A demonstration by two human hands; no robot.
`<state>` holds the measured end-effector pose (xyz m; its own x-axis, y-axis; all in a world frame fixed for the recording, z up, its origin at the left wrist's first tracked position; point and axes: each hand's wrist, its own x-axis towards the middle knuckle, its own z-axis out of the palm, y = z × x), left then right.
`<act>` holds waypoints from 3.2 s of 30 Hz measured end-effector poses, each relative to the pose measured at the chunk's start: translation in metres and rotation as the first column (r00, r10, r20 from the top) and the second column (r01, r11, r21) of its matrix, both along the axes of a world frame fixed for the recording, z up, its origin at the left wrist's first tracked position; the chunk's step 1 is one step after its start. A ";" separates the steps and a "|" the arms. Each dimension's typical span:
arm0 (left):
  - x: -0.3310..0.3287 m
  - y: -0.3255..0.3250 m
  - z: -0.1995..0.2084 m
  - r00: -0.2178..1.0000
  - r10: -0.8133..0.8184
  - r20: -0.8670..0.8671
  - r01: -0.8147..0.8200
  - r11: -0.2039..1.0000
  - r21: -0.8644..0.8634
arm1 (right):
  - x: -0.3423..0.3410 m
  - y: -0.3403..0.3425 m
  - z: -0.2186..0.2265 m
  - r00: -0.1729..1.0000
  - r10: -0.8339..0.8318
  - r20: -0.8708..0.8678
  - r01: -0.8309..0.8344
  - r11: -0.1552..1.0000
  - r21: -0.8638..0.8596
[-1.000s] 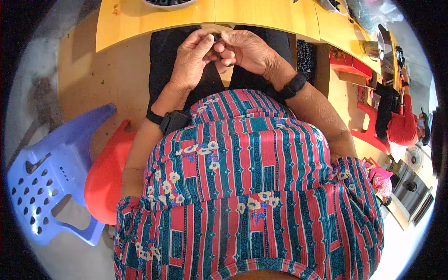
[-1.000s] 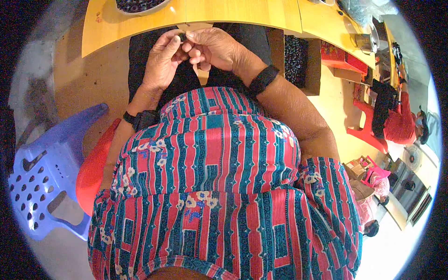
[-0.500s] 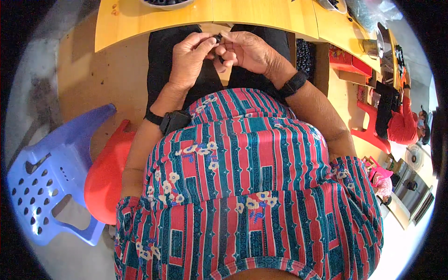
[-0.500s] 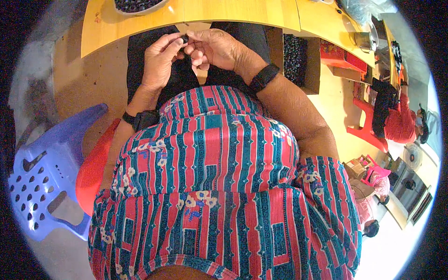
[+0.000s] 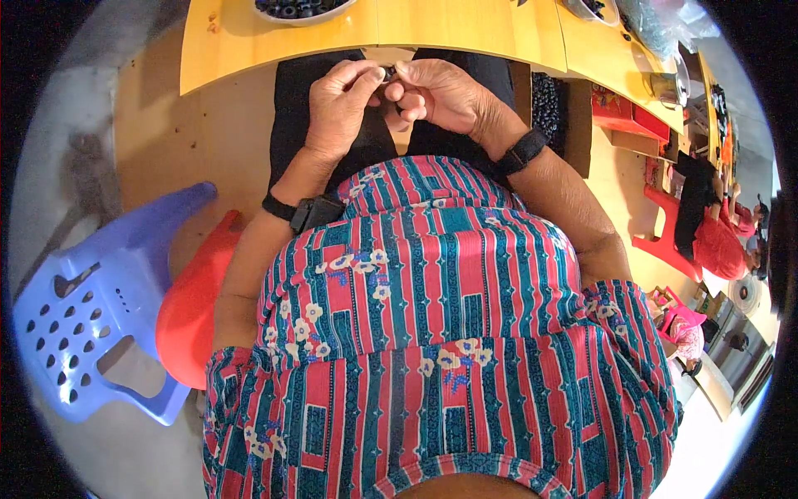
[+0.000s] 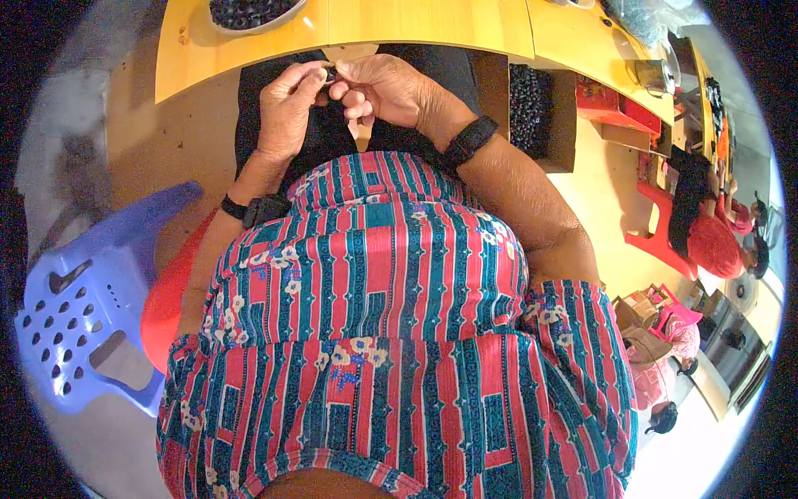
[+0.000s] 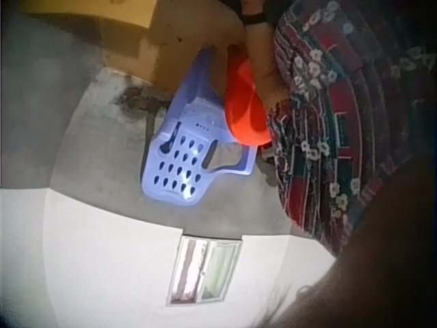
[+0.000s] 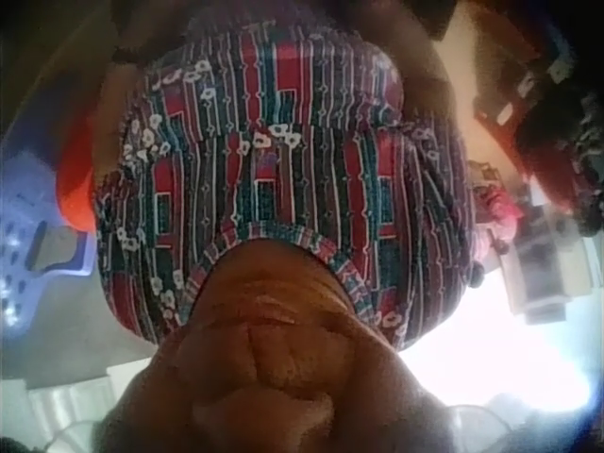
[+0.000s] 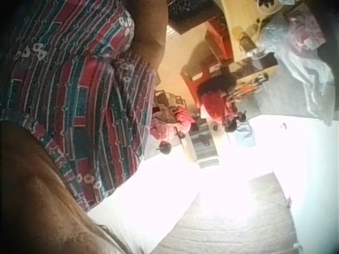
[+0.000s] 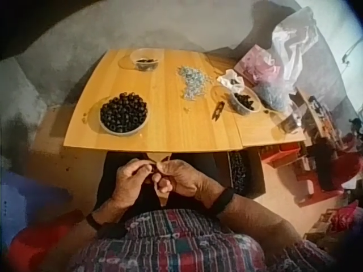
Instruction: The person assembles small black plastic rings by hand, inserting silver-colored components into them.
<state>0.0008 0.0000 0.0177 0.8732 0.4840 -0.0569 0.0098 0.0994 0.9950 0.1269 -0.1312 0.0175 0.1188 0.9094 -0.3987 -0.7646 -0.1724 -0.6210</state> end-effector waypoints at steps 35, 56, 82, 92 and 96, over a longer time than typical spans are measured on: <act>0.023 0.027 0.102 0.971 -0.087 0.225 0.062 0.992 0.113 | -0.018 0.023 0.116 0.319 -0.498 0.806 0.445 0.830 0.336; 0.024 0.019 0.075 0.970 0.053 0.237 -0.058 0.998 0.018 | -0.002 0.028 0.091 0.805 -0.456 0.380 0.415 0.890 0.188; 0.020 0.013 0.061 0.946 -0.317 0.064 0.317 0.948 0.005 | -0.016 0.015 0.087 0.370 -0.032 0.929 0.094 0.996 -0.003; 0.015 0.008 0.055 0.963 -0.268 -0.003 0.260 0.934 0.245 | -0.025 0.013 0.069 0.153 -0.112 0.982 0.124 0.988 0.093; 0.015 0.006 0.051 0.972 -0.234 0.031 0.219 0.942 0.254 | -0.027 0.016 0.071 0.054 -0.122 0.991 0.127 0.985 0.114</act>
